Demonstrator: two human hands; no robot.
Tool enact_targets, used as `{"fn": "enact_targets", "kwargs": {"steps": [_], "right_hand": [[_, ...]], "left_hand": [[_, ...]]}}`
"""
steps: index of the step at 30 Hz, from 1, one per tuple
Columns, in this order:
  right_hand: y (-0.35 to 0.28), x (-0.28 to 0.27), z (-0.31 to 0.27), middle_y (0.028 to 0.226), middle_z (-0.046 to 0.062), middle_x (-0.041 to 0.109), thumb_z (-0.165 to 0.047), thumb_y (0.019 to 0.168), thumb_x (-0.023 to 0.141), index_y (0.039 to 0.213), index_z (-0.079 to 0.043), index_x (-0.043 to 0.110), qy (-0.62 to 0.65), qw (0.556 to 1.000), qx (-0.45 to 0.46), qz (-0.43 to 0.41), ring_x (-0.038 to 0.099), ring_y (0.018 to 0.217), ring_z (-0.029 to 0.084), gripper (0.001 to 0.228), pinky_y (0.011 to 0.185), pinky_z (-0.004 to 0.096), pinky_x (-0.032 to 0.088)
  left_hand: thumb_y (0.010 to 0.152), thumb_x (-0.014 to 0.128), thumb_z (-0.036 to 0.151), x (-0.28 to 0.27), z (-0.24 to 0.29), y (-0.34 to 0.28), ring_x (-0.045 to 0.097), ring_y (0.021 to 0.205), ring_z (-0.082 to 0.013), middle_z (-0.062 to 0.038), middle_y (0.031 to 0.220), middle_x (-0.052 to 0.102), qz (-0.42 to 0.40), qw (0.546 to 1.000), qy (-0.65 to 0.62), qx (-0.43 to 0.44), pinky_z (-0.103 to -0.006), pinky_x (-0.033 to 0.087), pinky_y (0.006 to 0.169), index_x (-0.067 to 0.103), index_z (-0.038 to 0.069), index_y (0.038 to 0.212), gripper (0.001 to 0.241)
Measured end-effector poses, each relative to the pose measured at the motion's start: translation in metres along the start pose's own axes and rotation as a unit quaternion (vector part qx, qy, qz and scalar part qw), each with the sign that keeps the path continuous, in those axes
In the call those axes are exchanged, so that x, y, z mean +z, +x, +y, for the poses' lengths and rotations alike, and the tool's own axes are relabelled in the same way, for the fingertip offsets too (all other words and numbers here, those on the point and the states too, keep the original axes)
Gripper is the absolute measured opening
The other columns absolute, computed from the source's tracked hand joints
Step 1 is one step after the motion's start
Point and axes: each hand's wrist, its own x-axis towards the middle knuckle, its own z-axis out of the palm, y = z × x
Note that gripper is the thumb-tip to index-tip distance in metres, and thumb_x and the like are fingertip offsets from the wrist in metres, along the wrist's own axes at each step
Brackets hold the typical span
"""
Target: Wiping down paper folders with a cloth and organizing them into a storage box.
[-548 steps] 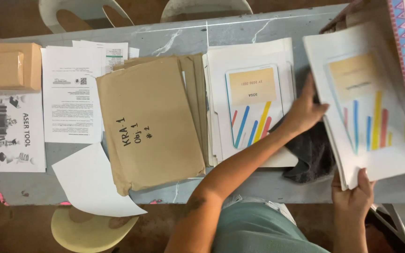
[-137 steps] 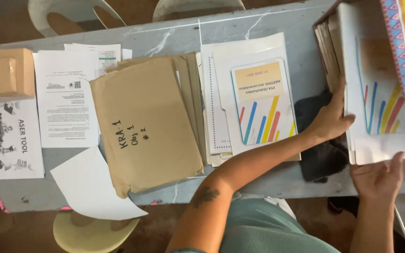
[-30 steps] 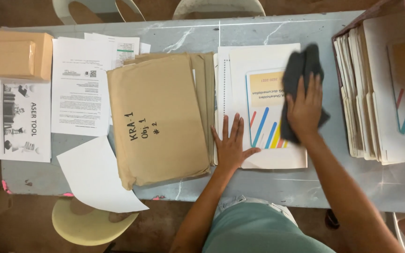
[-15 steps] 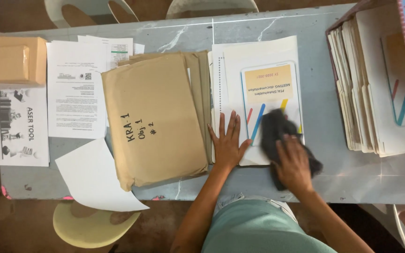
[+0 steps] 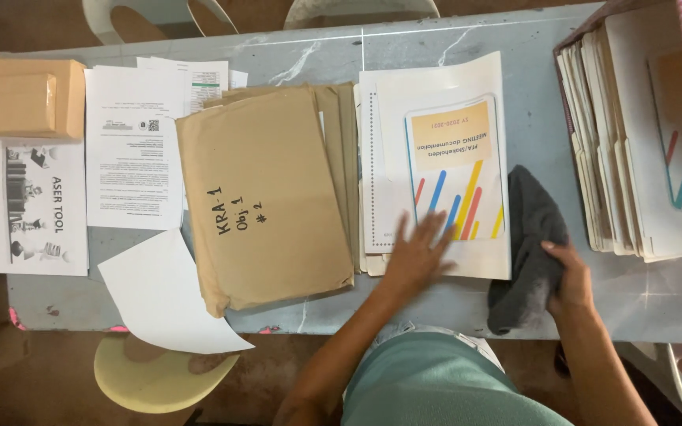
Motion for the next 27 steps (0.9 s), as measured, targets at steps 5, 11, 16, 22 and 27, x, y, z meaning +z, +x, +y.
{"fn": "enact_targets", "kwargs": {"steps": [5,11,16,22,27], "right_hand": [[0.154,-0.129,0.121,0.109,0.006,0.059,-0.017,0.108,0.054,0.117,-0.010,0.061,-0.115,0.980,-0.156,-0.051,0.055,0.083,0.015,0.013,0.081,0.033,0.049],[0.155,-0.141,0.130,0.120,0.011,0.058,-0.008,0.102,0.057,0.120,-0.008,0.058,-0.128,0.971,-0.168,-0.111,0.060,0.091,0.019,0.019,0.086,0.034,0.054],[0.178,-0.158,0.125,0.130,0.015,0.058,-0.001,0.096,0.059,0.123,-0.005,0.056,-0.144,0.958,-0.180,-0.168,0.064,0.098,0.023,0.027,0.090,0.035,0.058],[0.089,-0.061,0.008,0.141,0.026,0.053,-0.019,0.100,0.054,0.141,0.003,0.042,-0.053,0.997,-0.057,-0.015,0.057,0.123,0.033,0.048,0.104,0.040,0.049],[0.052,0.001,-0.011,0.152,0.043,0.037,-0.004,0.096,0.068,0.151,0.019,0.035,-0.508,0.699,-0.497,0.075,0.033,0.142,0.057,0.068,0.115,0.064,0.032]], "left_hand": [[0.080,0.057,0.069,0.019,0.037,-0.001,-0.004,0.154,-0.0499,-0.030,0.167,0.001,0.092,0.987,-0.125,0.038,-0.0703,0.000,0.120,0.007,0.000,0.161,0.118],[0.077,0.073,0.020,-0.012,0.037,-0.003,0.040,0.143,-0.0514,-0.033,0.151,0.042,0.175,0.971,-0.157,0.040,-0.0565,0.036,0.117,0.027,-0.006,0.155,0.094],[0.084,0.062,0.061,-0.012,0.011,-0.005,0.028,0.153,-0.0347,-0.017,0.163,0.034,0.070,0.987,-0.138,0.050,-0.0444,0.031,0.121,0.034,0.007,0.156,0.094],[0.090,0.069,0.022,-0.027,-0.032,-0.017,0.036,0.147,-0.0398,-0.019,0.157,0.041,0.277,0.936,-0.188,-0.113,-0.0521,0.030,0.121,0.059,0.004,0.138,0.052],[0.100,0.054,0.026,-0.032,-0.049,-0.022,0.022,0.149,-0.0475,-0.036,0.161,0.019,0.197,0.868,-0.383,-0.247,-0.0489,0.025,0.119,0.010,-0.012,0.154,0.080]]}}
